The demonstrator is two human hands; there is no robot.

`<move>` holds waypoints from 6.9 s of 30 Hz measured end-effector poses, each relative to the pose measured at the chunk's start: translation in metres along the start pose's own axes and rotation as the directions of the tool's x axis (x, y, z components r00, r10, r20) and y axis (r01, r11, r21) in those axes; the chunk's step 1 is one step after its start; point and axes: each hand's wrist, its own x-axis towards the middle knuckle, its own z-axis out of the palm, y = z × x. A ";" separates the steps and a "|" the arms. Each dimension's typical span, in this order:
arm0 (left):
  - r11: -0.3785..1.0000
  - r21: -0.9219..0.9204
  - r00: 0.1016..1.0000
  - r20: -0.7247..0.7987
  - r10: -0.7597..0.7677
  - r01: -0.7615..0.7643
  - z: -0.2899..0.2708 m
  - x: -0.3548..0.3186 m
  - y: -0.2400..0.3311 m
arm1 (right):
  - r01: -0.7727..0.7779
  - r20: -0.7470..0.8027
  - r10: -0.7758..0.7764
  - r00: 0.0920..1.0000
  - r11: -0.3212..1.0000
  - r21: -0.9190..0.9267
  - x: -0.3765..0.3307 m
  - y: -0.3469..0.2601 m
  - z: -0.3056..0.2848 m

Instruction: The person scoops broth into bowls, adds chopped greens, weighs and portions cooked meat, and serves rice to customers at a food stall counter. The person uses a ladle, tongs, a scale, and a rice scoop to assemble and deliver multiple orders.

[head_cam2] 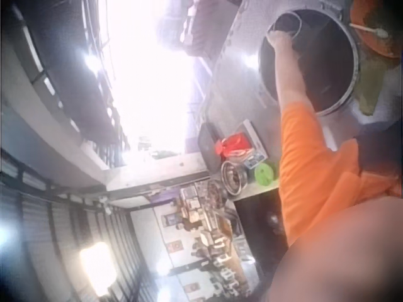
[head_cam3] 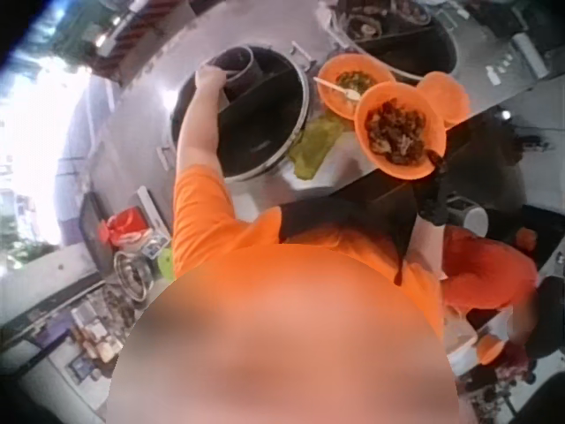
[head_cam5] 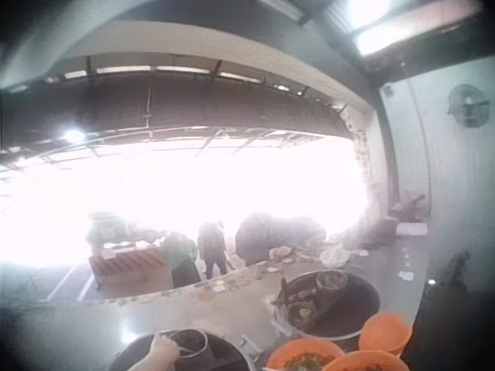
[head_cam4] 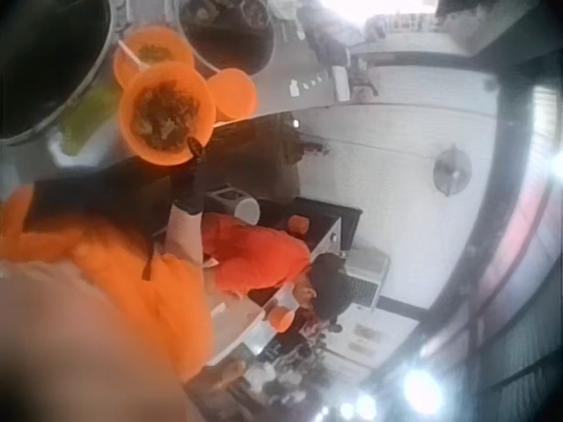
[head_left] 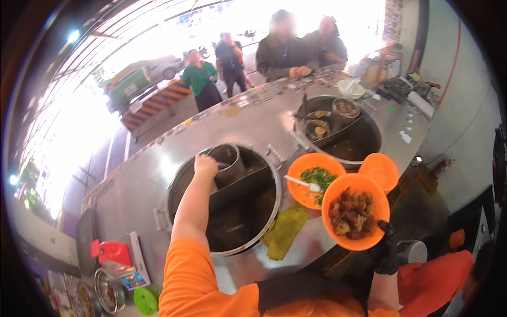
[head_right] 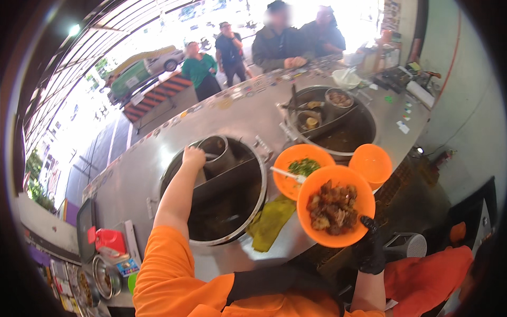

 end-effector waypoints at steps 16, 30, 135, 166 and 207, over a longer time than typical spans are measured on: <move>0.894 -0.262 0.931 0.145 -0.337 0.364 -0.116 -0.090 -0.021 | 0.182 0.052 -0.178 0.983 0.979 -0.091 0.188 -0.154 -0.106; 0.931 -0.334 0.987 0.016 0.162 -0.147 -0.257 0.123 0.297 | -0.180 0.195 0.218 0.956 0.964 -0.198 0.377 -0.168 -0.142; 0.035 -0.976 0.967 -0.217 -0.131 -0.214 0.065 -0.154 0.025 | -0.356 0.168 0.364 0.916 0.932 -0.072 0.007 0.098 0.008; 0.501 -0.818 0.895 -0.413 -0.169 -0.283 0.068 -0.121 0.134 | -0.120 0.278 0.217 0.936 0.937 -0.329 0.017 0.084 -0.033; -0.098 -0.995 0.787 0.037 -0.615 -0.030 -0.168 -0.318 -0.174 | -0.288 0.455 0.263 0.851 0.957 -0.014 0.074 0.194 0.022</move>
